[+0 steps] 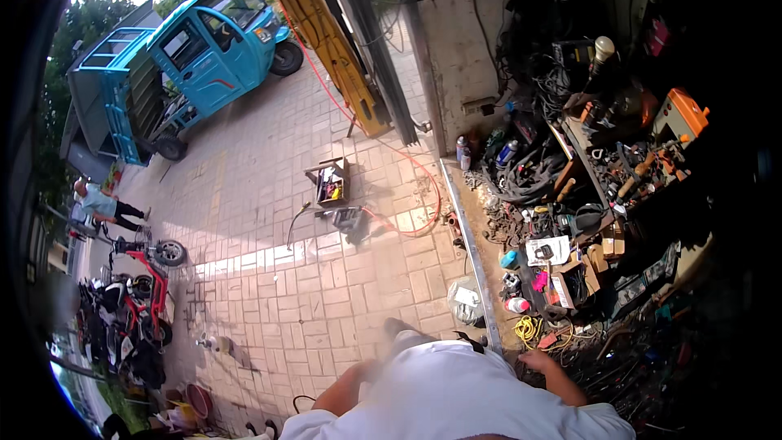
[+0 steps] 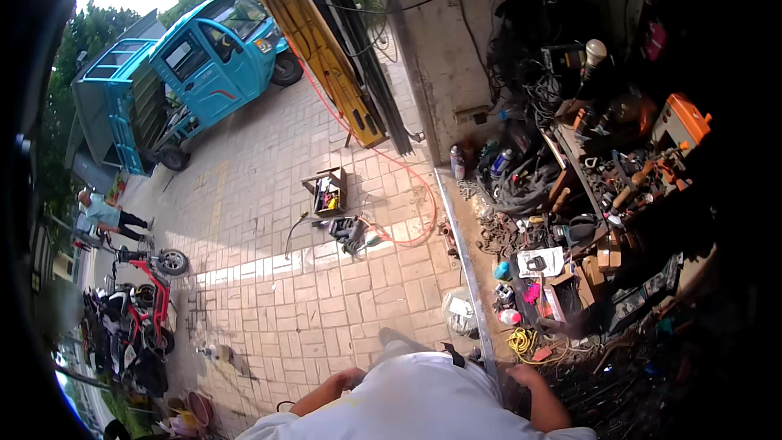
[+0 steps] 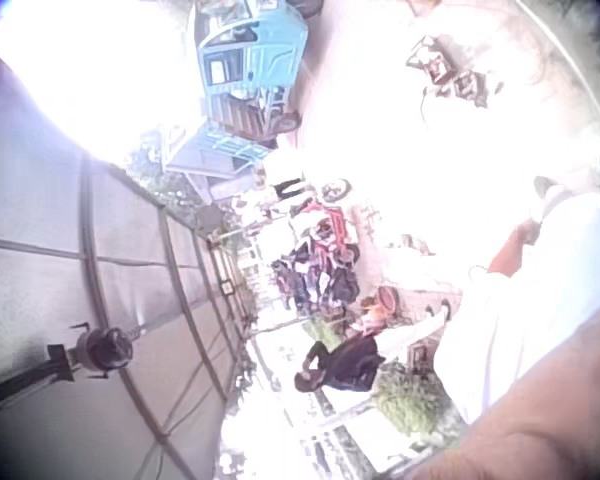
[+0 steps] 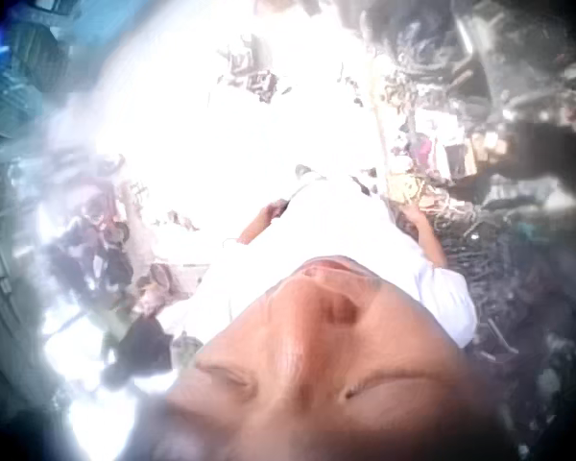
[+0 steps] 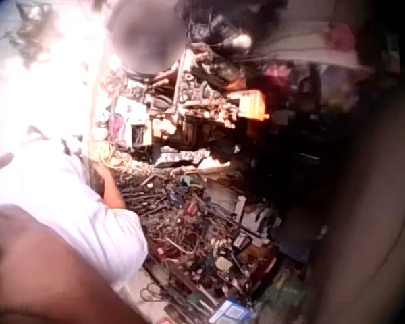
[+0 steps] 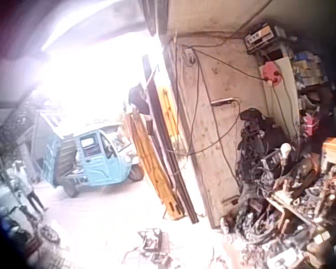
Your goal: The person works on the electrical system of a teal three-wheeled vehicle. They connect and disconnect multiple wire harnesses under the cargo bed, open and close the vehicle door, and use a wrench on a lower component. The person also removes a control panel from the vehicle and places it on a workbench.
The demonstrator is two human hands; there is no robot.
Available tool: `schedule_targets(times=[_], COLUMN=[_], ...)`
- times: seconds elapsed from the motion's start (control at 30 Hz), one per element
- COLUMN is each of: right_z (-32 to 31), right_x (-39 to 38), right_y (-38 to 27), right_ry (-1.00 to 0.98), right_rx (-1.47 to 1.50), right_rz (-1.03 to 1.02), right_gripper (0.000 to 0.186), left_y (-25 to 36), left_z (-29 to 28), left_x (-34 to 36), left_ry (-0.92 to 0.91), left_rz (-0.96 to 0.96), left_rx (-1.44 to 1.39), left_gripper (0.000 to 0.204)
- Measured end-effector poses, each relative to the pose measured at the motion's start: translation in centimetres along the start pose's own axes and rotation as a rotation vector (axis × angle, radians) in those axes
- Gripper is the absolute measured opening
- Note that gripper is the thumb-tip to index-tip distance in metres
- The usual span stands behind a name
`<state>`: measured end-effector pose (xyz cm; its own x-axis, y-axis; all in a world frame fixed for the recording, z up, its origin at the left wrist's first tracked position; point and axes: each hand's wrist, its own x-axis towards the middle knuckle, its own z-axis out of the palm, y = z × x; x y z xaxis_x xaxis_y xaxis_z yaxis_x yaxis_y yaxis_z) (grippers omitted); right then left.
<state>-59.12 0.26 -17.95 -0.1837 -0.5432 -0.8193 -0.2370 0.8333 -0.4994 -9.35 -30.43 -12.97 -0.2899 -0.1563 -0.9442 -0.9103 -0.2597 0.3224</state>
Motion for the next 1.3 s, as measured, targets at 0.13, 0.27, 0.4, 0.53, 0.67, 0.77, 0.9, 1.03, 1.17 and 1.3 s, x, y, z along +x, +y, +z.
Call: schedule_targets(times=[0.13,0.27,0.4,0.53,0.67,0.77,0.9,1.03,1.17,1.3], right_z=[5.0,8.3,7.1,7.2,12.1,15.8,19.7,22.3,25.6,35.0], right_x=[-1.5,4.8,5.6,7.4,14.7,19.4,23.1,25.7,37.9,46.5], right_y=[-12.2,-20.1,-34.4,-46.9,-52.4,-52.4,-55.9,-69.4,-81.2,-103.4], right_ry=[0.168,-0.107,-0.347,-0.109,0.048,0.028,0.031,-0.140,-0.171,-0.219], right_rx=[-0.044,-0.410,-0.034,0.351,0.060,-0.173,-0.436,-0.564,-0.153,-0.321], right_rz=[-0.027,-0.249,0.217,-0.044,-0.177,-0.137,-0.191,-0.025,0.120,-0.312], right_gripper=[0.037,0.036,0.036,0.026,0.024,0.024,0.019,0.010,0.018,0.021], left_y=[-6.9,-8.7,-17.1,-19.0,-25.3,-28.3,-31.8,-30.7,-21.9,-28.5], left_z=[-2.3,-7.4,-11.3,-17.9,-20.5,-22.5,-26.6,-32.6,-48.3,-59.0], left_x=[0.3,1.1,1.1,-2.6,-1.0,0.8,3.9,0.7,-10.8,-8.4], left_ry=[0.072,0.426,0.678,0.755,0.767,0.785,0.793,0.784,0.907,1.008], left_rz=[0.153,0.000,0.062,0.070,-0.043,-0.058,-0.047,0.060,0.008,-0.111], left_rx=[-0.226,-0.429,-0.469,-0.794,-1.096,-1.062,-0.692,-0.143,0.088,-1.091], left_gripper=[0.031,0.038,0.040,0.028,0.021,0.019,0.024,0.030,0.038,0.035])
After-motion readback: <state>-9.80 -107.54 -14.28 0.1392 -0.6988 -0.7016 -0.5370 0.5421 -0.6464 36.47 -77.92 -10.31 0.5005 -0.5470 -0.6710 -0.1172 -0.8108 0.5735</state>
